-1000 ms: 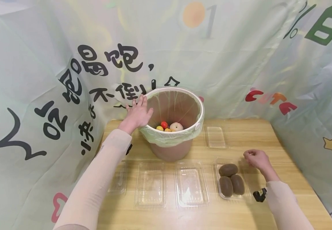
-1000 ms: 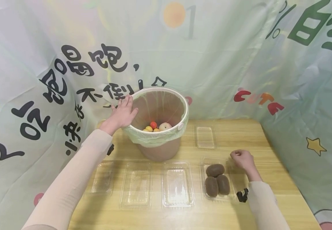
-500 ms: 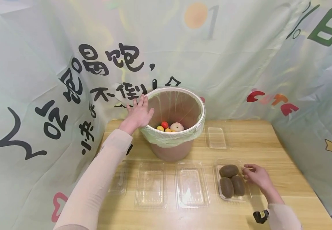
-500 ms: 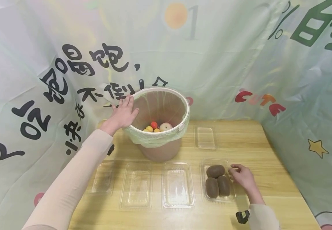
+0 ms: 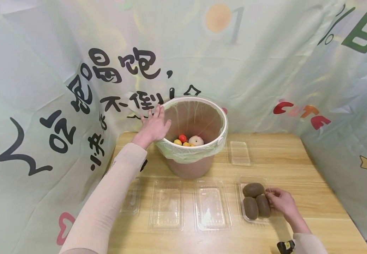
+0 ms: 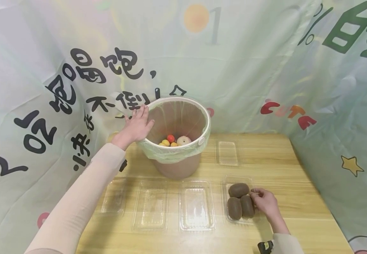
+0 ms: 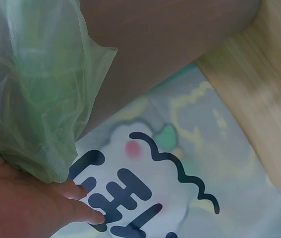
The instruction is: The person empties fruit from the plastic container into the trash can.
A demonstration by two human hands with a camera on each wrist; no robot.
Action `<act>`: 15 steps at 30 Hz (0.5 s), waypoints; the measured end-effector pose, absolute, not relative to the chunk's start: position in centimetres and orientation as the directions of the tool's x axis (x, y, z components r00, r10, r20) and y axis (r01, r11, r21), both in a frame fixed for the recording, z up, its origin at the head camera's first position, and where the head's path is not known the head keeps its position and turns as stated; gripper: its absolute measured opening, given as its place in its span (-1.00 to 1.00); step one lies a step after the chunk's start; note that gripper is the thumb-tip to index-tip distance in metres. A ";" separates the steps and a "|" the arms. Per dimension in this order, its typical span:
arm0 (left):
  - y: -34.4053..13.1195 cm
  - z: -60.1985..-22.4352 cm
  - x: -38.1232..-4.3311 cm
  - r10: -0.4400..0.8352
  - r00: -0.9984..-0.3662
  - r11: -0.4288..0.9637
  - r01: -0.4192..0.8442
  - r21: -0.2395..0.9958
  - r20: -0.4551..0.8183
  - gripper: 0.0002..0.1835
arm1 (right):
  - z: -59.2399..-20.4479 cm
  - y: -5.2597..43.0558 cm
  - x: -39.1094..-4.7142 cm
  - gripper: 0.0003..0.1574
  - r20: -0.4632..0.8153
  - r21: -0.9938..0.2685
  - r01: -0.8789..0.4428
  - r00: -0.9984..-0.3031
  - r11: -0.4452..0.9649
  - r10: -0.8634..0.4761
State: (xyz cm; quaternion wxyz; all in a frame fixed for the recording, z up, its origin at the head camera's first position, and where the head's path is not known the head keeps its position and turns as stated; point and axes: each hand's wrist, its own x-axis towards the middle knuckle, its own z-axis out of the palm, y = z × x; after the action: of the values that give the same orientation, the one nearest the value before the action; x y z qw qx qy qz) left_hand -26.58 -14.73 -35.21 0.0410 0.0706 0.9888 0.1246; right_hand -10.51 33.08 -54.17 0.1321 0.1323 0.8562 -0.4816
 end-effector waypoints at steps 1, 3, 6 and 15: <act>-14.7 -35.2 -26.6 0.150 -0.987 0.959 0.129 0.252 -0.064 -0.15 | -54.2 33.1 -10.5 -0.40 -0.359 -0.791 0.360 -0.928 0.494 0.102; -14.7 -35.2 -26.7 0.149 -0.987 0.958 0.128 0.258 -0.064 -0.15 | -54.4 33.2 -10.4 -0.42 -0.367 -0.794 0.372 -0.924 0.481 0.108; -14.8 -35.2 -26.7 0.148 -0.987 0.957 0.126 0.263 -0.063 -0.16 | -54.5 33.2 -10.4 -0.44 -0.373 -0.797 0.382 -0.920 0.468 0.116; -14.7 -35.2 -26.6 0.149 -0.987 0.957 0.130 0.259 -0.056 -0.16 | -54.4 33.2 -10.5 -0.51 -0.378 -0.798 0.383 -0.920 0.466 0.109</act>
State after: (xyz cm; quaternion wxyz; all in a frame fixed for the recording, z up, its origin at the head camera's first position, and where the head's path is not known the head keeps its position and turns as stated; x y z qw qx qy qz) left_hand -26.64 -14.75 -35.22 0.0376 0.0704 0.9885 0.1285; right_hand -10.45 33.25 -54.39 0.1380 0.1456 0.8450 -0.4957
